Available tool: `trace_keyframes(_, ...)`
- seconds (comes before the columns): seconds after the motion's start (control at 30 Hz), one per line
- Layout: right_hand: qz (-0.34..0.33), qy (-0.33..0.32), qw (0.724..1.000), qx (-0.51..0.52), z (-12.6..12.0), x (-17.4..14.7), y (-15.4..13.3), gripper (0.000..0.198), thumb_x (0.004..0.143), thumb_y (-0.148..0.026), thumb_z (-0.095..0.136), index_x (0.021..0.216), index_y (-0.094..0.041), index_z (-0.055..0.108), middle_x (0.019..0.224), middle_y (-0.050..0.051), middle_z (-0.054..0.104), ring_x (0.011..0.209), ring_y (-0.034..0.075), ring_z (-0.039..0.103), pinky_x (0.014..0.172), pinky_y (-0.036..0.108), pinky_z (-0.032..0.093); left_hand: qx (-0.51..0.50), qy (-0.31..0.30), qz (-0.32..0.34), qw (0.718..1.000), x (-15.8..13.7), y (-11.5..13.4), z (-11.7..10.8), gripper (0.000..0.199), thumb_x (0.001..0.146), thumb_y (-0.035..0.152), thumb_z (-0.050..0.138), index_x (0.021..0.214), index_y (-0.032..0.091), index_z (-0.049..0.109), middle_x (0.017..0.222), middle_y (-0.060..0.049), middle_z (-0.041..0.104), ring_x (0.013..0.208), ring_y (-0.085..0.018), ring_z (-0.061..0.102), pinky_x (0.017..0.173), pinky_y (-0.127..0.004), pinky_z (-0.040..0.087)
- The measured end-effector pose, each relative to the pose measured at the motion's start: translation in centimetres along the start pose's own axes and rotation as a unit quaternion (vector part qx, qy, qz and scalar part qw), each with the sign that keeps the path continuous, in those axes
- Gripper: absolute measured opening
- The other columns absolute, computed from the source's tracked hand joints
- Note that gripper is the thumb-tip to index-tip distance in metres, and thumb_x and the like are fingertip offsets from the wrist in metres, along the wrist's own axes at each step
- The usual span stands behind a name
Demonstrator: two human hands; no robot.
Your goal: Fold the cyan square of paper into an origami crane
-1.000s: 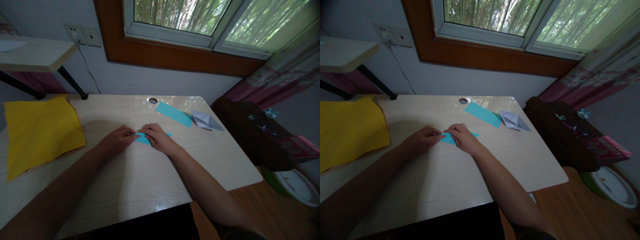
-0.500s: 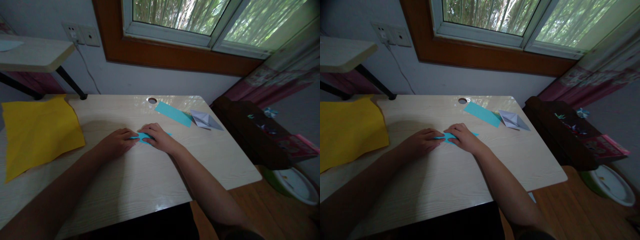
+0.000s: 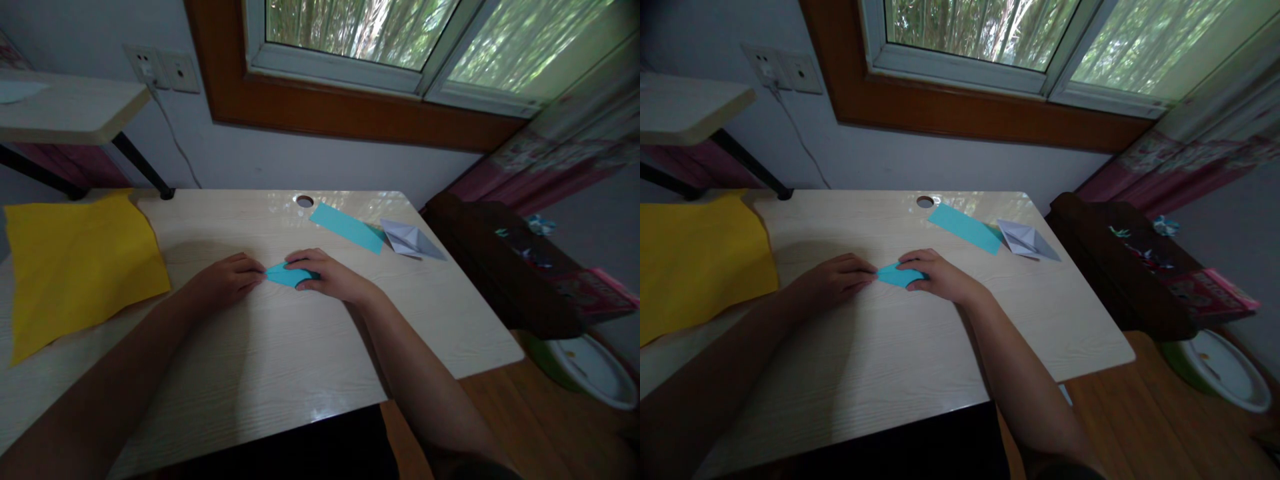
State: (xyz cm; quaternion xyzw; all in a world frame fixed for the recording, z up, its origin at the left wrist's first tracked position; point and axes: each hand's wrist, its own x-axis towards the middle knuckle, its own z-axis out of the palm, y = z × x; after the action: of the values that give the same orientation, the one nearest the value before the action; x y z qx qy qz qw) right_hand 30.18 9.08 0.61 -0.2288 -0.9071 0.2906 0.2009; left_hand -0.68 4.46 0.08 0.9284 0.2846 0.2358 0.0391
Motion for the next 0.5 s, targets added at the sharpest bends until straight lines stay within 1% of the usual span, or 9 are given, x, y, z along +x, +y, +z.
trace_keyframes(0.07,0.000,-0.004,1.000,-0.007,0.1,0.0,0.1,0.046,0.091,-0.034,0.075,0.136,-0.032,0.064,0.143,0.007,0.060,0.133,0.024,0.053,0.117,0.047,0.040,0.004,0.002,-0.005,1.000,-0.1,-0.1,0.0,0.022,0.103,0.019,0.051,0.108,0.020,0.072,0.109,-0.008,0.072,0.098,-0.019,0.066,0.088,-0.034,0.057)
trace_keyframes(0.23,-0.010,0.008,1.000,-0.026,0.3,-0.1,-0.2,0.047,0.091,-0.032,0.075,0.137,-0.032,0.065,0.142,0.007,0.062,0.131,0.025,0.055,0.115,0.047,0.042,0.023,-0.012,-0.013,1.000,0.2,0.1,-0.3,0.024,0.103,0.018,0.048,0.105,0.019,0.071,0.104,-0.008,0.071,0.094,-0.018,0.065,0.085,-0.031,0.056)
trace_keyframes(0.37,-0.015,0.023,0.999,-0.041,0.4,-0.1,-0.4,0.047,0.092,-0.033,0.074,0.137,-0.032,0.064,0.140,0.007,0.063,0.129,0.024,0.056,0.113,0.048,0.043,0.061,-0.037,0.005,0.997,0.7,0.7,-1.0,0.024,0.102,0.014,0.047,0.100,0.016,0.070,0.100,-0.008,0.070,0.090,-0.019,0.064,0.080,-0.031,0.055)
trace_keyframes(0.5,-0.009,0.024,0.998,-0.054,0.3,-0.1,-0.2,0.048,0.091,-0.036,0.075,0.137,-0.033,0.064,0.139,0.006,0.064,0.129,0.025,0.056,0.113,0.049,0.043,0.092,-0.055,0.017,0.994,0.9,1.0,-1.5,0.023,0.100,0.013,0.048,0.098,0.017,0.071,0.095,-0.007,0.070,0.086,-0.019,0.063,0.076,-0.030,0.054)
